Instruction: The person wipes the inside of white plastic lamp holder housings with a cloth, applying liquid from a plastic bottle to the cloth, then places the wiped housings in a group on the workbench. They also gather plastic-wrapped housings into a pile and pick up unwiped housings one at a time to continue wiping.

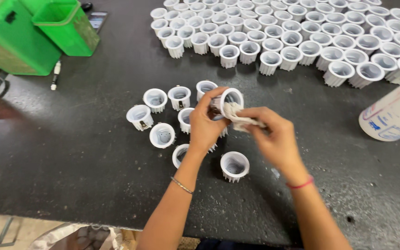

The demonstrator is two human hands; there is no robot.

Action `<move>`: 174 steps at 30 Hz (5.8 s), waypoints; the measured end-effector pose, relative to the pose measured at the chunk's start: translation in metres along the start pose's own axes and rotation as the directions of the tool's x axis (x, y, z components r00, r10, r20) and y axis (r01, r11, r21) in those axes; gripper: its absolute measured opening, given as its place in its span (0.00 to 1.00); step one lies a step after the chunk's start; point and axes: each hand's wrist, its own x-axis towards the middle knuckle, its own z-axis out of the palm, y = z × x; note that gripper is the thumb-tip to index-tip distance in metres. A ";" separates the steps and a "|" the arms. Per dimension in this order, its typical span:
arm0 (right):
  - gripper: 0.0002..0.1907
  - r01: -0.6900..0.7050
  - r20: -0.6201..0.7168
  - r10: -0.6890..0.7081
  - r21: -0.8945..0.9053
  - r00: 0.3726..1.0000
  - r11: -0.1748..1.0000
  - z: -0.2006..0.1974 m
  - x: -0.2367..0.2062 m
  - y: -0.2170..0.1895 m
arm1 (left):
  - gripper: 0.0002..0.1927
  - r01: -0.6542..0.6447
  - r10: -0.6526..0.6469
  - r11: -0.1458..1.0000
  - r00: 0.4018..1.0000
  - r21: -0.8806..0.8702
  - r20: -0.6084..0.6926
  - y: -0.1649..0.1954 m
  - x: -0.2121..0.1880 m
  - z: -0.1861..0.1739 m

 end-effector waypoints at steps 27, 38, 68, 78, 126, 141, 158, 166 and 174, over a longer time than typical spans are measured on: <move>0.24 0.056 0.127 -0.006 -0.401 0.992 0.914 -0.022 0.006 0.017 | 0.57 0.052 -0.066 0.998 0.921 0.047 0.383 0.009 -0.001 -0.015; 0.21 -0.331 -0.327 0.143 -0.643 0.934 0.691 -0.090 0.014 0.110 | 0.24 -0.110 0.095 0.598 0.993 0.794 0.066 0.001 -0.001 -0.036; 0.18 -0.180 0.049 0.206 0.702 0.977 0.689 -0.015 0.015 0.052 | 0.35 -0.213 0.146 0.936 0.960 0.280 0.241 0.028 -0.011 0.005; 0.22 -0.185 -0.096 0.271 0.513 0.958 0.838 -0.020 0.021 0.068 | 0.33 -0.215 0.069 0.889 0.936 0.404 0.345 0.045 -0.008 -0.007; 0.13 0.218 -0.185 -0.266 -0.242 0.946 0.945 -0.005 0.006 0.014 | 0.47 -0.168 0.086 0.908 0.972 0.385 0.220 0.027 -0.011 0.009; 0.16 0.015 -0.046 -0.022 -0.133 0.999 0.991 -0.004 -0.001 0.013 | 0.55 -0.178 0.126 0.882 0.981 0.436 0.146 0.017 -0.007 0.005; 0.19 0.266 -0.173 -0.347 -0.369 0.922 0.890 -0.009 0.000 0.002 | 0.51 -0.187 0.129 0.917 0.975 0.352 0.182 0.028 -0.009 0.005; 0.16 -0.047 0.282 -0.003 0.170 0.960 0.984 -0.010 0.001 0.004 | 0.50 -0.165 0.164 0.947 0.986 0.274 0.029 0.021 -0.003 -0.005; 0.17 -0.109 0.426 0.112 -0.032 0.898 0.994 -0.032 0.002 -0.005 | 0.49 -0.152 0.154 0.973 0.988 0.172 0.001 0.020 0.002 -0.008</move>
